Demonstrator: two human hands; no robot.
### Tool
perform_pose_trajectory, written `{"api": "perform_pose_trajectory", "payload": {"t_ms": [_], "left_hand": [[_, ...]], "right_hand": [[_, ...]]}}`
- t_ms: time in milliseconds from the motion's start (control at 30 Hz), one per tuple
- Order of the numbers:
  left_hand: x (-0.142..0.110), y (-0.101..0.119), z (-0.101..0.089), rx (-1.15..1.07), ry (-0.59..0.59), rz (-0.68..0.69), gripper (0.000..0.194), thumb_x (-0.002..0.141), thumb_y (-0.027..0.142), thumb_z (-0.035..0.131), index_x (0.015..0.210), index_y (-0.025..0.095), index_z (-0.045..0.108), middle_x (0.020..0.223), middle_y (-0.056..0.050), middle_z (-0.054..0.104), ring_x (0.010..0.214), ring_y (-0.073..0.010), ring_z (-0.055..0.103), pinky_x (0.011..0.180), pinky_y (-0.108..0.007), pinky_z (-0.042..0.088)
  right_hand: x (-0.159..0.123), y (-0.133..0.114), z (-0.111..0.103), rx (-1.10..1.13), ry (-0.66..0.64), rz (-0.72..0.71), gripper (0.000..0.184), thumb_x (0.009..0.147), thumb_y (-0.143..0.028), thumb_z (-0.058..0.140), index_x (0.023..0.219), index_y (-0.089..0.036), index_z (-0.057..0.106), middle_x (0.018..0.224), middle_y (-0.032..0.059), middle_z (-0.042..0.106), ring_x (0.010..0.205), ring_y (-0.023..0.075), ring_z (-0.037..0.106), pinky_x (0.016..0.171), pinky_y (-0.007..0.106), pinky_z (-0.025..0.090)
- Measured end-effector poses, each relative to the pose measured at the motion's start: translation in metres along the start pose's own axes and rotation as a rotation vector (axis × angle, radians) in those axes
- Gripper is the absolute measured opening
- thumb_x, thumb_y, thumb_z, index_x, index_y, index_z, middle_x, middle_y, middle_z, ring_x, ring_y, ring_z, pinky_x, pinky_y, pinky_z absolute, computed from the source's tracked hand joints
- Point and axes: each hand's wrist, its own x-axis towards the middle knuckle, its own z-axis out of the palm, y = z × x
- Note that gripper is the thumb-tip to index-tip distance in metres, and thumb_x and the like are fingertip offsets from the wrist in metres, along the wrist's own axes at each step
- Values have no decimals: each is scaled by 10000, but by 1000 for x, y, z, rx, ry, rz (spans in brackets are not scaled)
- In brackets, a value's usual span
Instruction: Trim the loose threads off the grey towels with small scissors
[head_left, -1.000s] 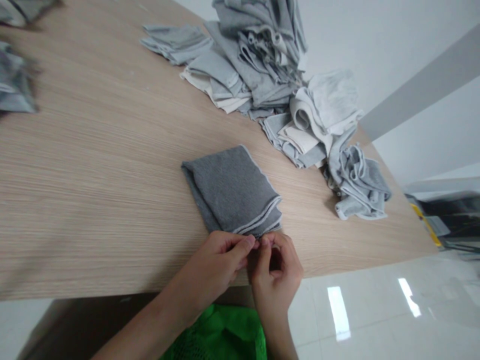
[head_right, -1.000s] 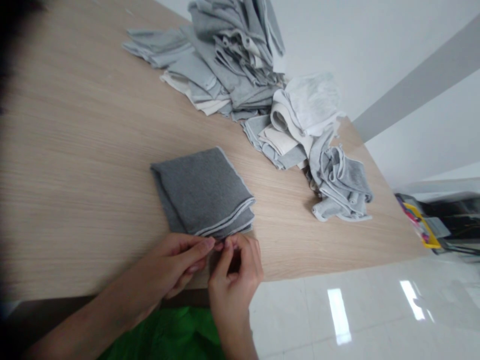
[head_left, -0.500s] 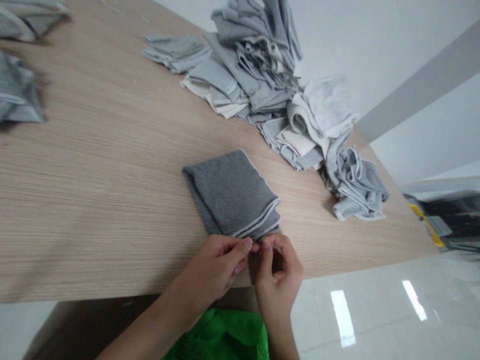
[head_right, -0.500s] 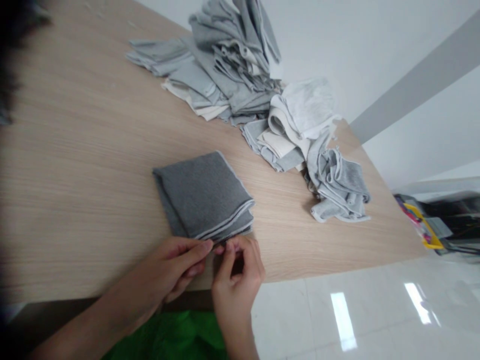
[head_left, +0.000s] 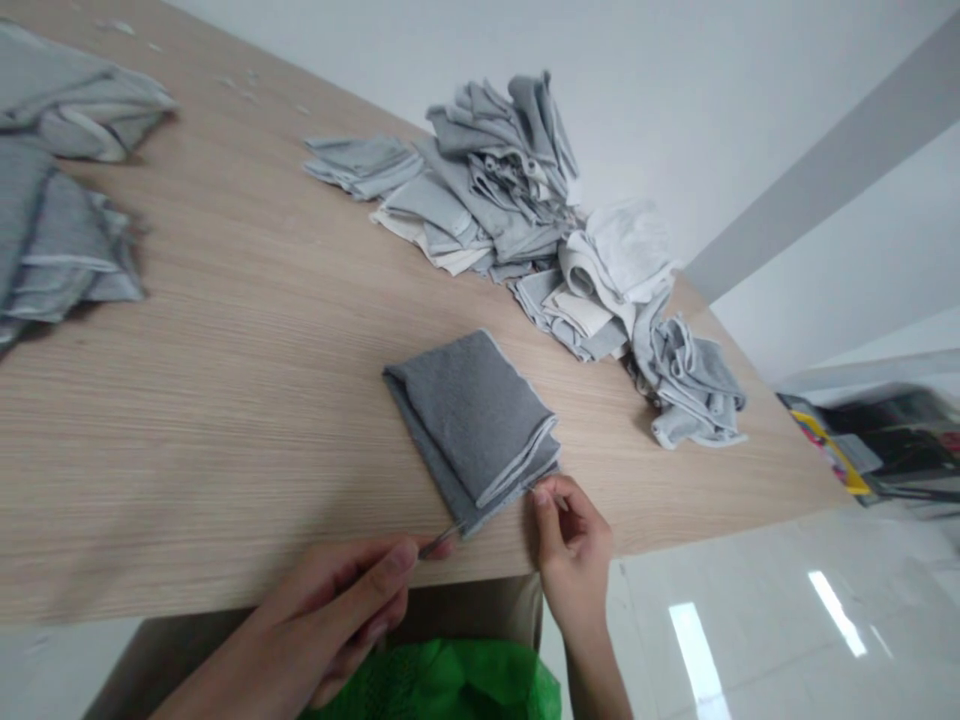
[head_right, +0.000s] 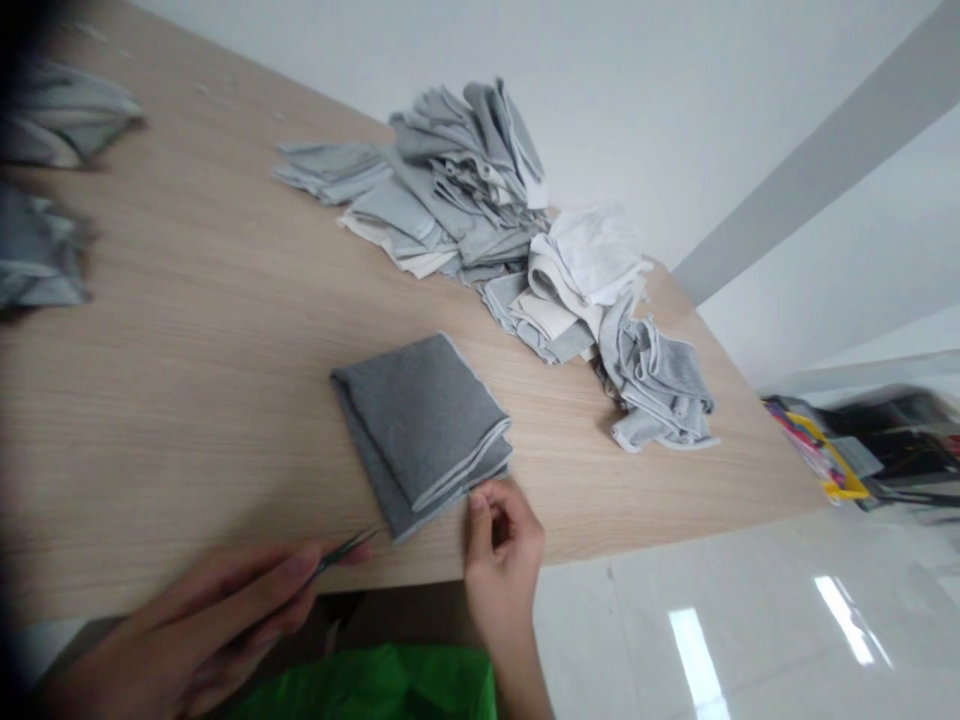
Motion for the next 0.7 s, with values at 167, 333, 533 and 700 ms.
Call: {"api": "perform_pose_trajectory", "payload": {"t_ms": [167,333,533,700], "left_hand": [[15,10,29,-61,-97,-9,654,657,751,657,990,189,675,565,84,432,417,-54,266,389,-184,157],[41,19,66,-111,-63,67,543,720,696,627,863,172,621,521,104,402,376,-36,220,371,-183,130],[52,20,76,-111,-45,77,469,757,666,568,718,203,507,504,105,389,372,-25,202,361,-174,123],[54,24,78,-89,-32,64,471,751,652,589,653,203,484,483,101,383,357,-25,213,355,-180,131]], "right_hand": [[1,0,1,19,20,16,286,931,-417,590,816,-161,642,731,9,599,701,156,544,652,255,429],[0,0,0,70,9,11,283,929,-418,597,810,-164,633,732,8,604,711,158,556,666,259,428],[-2,-1,1,110,-16,35,280,936,-410,590,795,-170,621,710,3,610,676,152,554,637,259,418],[-1,-1,0,104,-10,20,271,942,-394,585,796,-169,625,734,10,625,698,155,568,673,267,440]]}}
